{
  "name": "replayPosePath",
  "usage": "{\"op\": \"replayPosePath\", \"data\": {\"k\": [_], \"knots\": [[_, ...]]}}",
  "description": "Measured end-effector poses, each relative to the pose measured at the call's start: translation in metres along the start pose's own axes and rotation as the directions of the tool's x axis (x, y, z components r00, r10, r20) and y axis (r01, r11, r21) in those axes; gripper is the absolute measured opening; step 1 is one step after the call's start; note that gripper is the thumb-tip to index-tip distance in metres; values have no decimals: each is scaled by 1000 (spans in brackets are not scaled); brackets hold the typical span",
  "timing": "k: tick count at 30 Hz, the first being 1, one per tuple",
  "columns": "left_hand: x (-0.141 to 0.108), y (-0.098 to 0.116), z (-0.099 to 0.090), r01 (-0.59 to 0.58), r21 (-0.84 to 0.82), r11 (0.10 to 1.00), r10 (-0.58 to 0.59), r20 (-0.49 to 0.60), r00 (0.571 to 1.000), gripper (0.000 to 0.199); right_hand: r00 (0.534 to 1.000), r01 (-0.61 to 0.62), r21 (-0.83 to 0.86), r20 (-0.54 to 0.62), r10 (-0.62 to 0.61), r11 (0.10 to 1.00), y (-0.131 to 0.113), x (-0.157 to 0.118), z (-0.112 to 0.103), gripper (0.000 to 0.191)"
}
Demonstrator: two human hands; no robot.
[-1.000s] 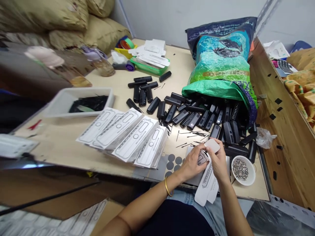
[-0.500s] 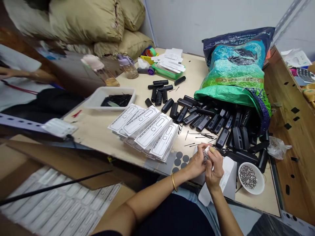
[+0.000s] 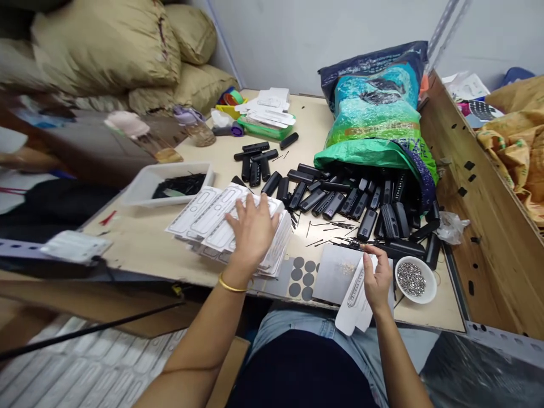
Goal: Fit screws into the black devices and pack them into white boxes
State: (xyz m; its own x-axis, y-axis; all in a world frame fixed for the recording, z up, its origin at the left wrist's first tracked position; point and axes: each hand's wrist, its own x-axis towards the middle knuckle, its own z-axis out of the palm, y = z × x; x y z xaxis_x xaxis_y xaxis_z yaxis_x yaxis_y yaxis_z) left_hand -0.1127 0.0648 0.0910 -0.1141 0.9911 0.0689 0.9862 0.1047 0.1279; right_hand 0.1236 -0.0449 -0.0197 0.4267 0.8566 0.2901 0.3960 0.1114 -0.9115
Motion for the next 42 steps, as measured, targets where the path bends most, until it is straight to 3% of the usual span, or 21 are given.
{"op": "replayPosePath", "data": {"k": [4, 7, 9, 10, 11, 13, 14, 16, 19, 23, 27, 30, 34, 37, 39, 40, 42], "knots": [[18, -26, -3, 52, 15, 999, -52, 8, 999, 51, 998, -44, -153, -46, 37, 987, 21, 1, -30, 23], [21, -20, -1, 41, -51, 998, -49, -157, 986, 49, 989, -108, -381, -132, 61, 918, 47, 3, -64, 26], [12, 7, 13, -134, -221, 966, 81, -234, 969, 47, 986, -163, -546, -105, 126, 822, 67, 2, -86, 25], [5, 28, 25, -242, -347, 906, 172, -220, 960, 43, 983, -170, -609, -53, 174, 775, 76, 1, -94, 23], [-2, 51, 40, -328, -478, 814, 311, -118, 943, 40, 975, -165, -654, 4, 221, 738, 85, 1, -101, 20], [-15, 101, 76, -329, -621, 711, 485, 94, 869, 42, 959, -135, -691, 89, 268, 710, 98, -1, -108, 17], [-19, 125, 95, -320, -620, 716, 509, 152, 847, 48, 958, -122, -687, 107, 265, 716, 102, -2, -110, 16], [-19, 163, 131, -245, -580, 777, 445, 231, 865, 53, 966, -113, -657, 101, 237, 745, 106, -4, -111, 16], [-6, 187, 167, -154, -576, 803, 386, 306, 870, 43, 975, -158, -554, 43, 218, 817, 102, -4, -110, 16], [9, 168, 180, -154, -652, 743, 424, 280, 861, 35, 956, -293, -252, -49, 290, 922, 86, -2, -105, 17], [13, 125, 169, -155, -758, 633, 464, 212, 860, 32, 954, -299, 85, -14, 301, 951, 69, 7, -89, 13], [19, 91, 157, -87, -827, 556, 414, 185, 891, 31, 959, -281, 205, 15, 284, 937, 57, 13, -72, 9], [28, 61, 144, 108, -945, 310, 246, 189, 951, 34, 957, -289, 286, 63, 283, 914, 44, 17, -51, 6], [25, 57, 137, 315, -947, -63, 143, 304, 942, 33, 948, -319, 315, 102, 303, 894, 35, 18, -35, 7], [17, 63, 133, 475, -810, -344, 194, 434, 880, 28, 943, -333, 309, 106, 316, 891, 28, 18, -24, 10], [12, 67, 131, 554, -705, -443, 251, 496, 831, 24, 943, -333, 294, 98, 319, 896, 25, 18, -19, 13], [1, 77, 126, 676, -504, -538, 349, 597, 722, 21, 946, -324, 253, 74, 316, 912, 19, 17, -8, 16]]}}
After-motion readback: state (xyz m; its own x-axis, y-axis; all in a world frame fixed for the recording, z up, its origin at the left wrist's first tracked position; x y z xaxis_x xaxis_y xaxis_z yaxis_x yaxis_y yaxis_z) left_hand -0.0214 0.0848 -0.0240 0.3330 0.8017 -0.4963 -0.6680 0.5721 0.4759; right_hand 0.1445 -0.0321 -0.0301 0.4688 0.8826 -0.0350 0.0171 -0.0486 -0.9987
